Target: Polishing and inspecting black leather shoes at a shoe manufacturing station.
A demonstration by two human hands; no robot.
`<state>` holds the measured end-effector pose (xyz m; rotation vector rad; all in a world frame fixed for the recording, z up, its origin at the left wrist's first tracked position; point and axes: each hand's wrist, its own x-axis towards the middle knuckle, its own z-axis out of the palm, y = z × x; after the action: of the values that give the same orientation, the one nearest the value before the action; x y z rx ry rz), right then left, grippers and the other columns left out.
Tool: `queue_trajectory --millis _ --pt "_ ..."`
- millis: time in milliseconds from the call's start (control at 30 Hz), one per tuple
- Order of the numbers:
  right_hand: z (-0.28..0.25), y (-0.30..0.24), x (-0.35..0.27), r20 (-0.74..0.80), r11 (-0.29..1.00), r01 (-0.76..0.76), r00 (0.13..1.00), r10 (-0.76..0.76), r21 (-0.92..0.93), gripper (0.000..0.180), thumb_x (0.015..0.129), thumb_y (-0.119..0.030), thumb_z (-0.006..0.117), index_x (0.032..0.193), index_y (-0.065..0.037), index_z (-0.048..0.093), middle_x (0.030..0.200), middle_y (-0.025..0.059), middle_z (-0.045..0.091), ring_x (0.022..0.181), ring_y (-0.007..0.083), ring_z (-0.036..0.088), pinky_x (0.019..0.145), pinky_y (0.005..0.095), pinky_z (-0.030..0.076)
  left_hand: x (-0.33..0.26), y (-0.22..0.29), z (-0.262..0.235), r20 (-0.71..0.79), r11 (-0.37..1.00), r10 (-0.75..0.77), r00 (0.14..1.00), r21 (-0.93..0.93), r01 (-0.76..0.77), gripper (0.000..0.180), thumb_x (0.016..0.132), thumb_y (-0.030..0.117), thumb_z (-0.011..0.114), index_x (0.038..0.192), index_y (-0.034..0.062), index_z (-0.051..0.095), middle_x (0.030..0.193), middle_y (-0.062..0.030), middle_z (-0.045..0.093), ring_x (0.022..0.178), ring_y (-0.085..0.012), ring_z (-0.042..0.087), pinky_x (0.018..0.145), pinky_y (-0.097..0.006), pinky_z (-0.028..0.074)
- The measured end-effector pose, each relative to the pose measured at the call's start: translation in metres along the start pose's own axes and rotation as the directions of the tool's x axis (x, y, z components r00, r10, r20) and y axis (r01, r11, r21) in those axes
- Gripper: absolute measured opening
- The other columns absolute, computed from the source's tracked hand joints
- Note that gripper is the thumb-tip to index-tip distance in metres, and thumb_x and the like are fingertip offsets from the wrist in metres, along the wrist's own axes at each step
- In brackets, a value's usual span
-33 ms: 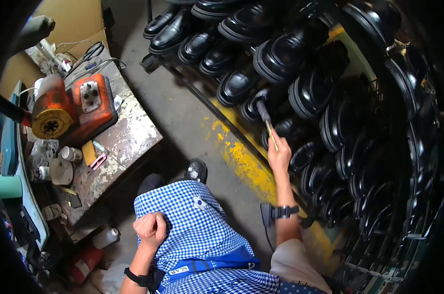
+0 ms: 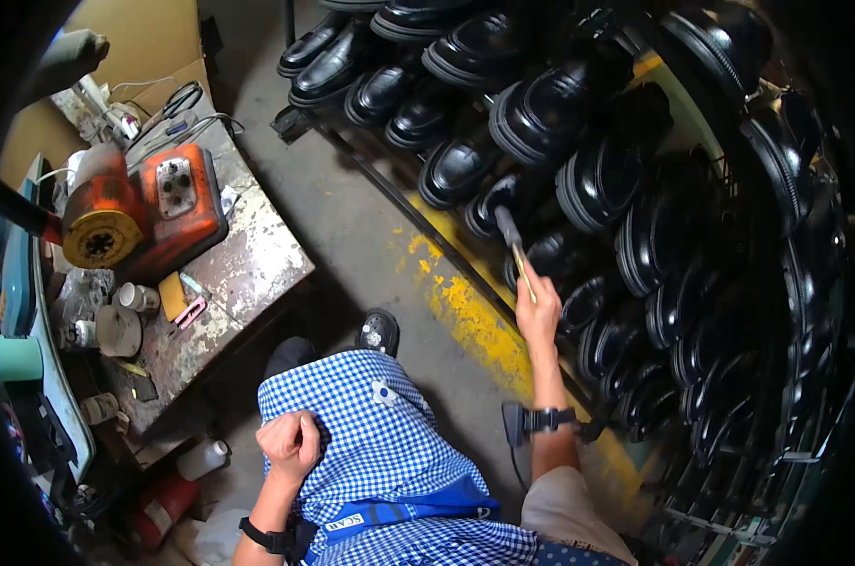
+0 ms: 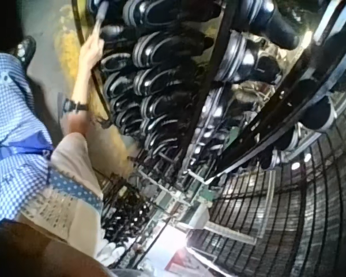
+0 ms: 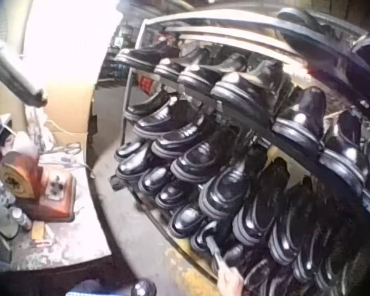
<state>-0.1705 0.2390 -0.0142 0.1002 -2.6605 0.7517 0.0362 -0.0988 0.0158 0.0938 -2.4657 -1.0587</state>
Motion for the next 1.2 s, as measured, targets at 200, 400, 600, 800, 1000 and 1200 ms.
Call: queue_trajectory --millis 200,400,600,800,1000,1200 --pt "-0.006 0.000 0.018 -0.059 0.999 -0.019 0.998 0.017 -0.027 0.026 0.081 -0.014 0.058 0.107 -0.013 0.063 0.074 0.0138 0.057 0.065 0.0316 0.058 0.058 0.0379 0.046 -0.001 0.001 0.002 0.056 1.000 0.026 0.998 -0.013 -0.025 0.010 0.071 -0.001 0.055 0.062 0.0030 0.057 0.052 -0.0077 0.053 0.043 -0.0199 0.052 0.042 -0.029 0.038" --pt "-0.009 0.003 -0.040 -0.013 0.991 -0.056 0.998 0.058 0.121 0.027 0.078 -0.005 0.062 0.106 -0.004 0.062 0.077 0.0146 0.059 0.067 0.0259 0.058 0.060 0.0331 0.045 -0.004 -0.001 -0.003 0.041 1.000 -0.030 0.999 -0.002 0.030 0.017 0.081 0.003 0.049 0.067 -0.0013 0.059 0.056 -0.0090 0.055 0.045 -0.0168 0.051 0.045 -0.028 0.037" --pt "-0.084 0.005 -0.142 0.363 0.189 -0.557 0.726 0.584 0.809 0.048 0.093 -0.012 0.045 0.137 -0.007 0.027 0.084 0.0017 0.047 0.062 0.0107 0.042 0.057 0.0249 0.036 -0.003 0.001 -0.003 0.080 0.998 -0.064 0.995 0.003 0.064 0.016 0.078 0.001 0.050 0.064 -0.0011 0.057 0.057 -0.0097 0.057 0.046 -0.0199 0.054 0.045 -0.028 0.040" --pt "-0.114 0.026 -0.172 0.432 -0.187 -0.417 0.629 0.646 0.889 0.024 0.094 -0.021 0.042 0.113 -0.008 0.047 0.087 0.0038 0.049 0.076 0.0154 0.047 0.067 0.0307 0.041 -0.005 0.001 0.000 0.084 0.997 -0.074 0.994 0.005 0.074 0.016 0.079 0.002 0.050 0.066 -0.0017 0.057 0.056 -0.0094 0.054 0.044 -0.0182 0.051 0.044 -0.028 0.037" --pt "-0.086 0.077 -0.154 0.178 0.110 -0.472 0.524 0.833 0.875 0.032 0.086 -0.031 0.059 0.107 -0.010 0.047 0.067 -0.0009 0.045 0.050 0.0069 0.042 0.046 0.0232 0.035 -0.005 0.002 0.003 0.054 0.998 -0.047 0.997 0.038 0.045 0.018 0.081 0.002 0.050 0.065 -0.0012 0.057 0.054 -0.0095 0.052 0.043 -0.0193 0.049 0.043 -0.029 0.035" --pt "-0.035 0.068 -0.085 0.180 -0.020 -0.514 0.263 0.948 0.857 0.062 0.069 -0.055 0.069 0.099 -0.004 0.052 0.069 0.0066 0.053 0.037 0.0056 0.027 0.034 0.0199 0.022 -0.006 0.002 0.003 0.061 0.998 -0.041 0.997 0.047 0.039 0.016 0.082 0.003 0.050 0.067 -0.0011 0.056 0.056 -0.0103 0.053 0.045 -0.0203 0.050 0.045 -0.030 0.036"
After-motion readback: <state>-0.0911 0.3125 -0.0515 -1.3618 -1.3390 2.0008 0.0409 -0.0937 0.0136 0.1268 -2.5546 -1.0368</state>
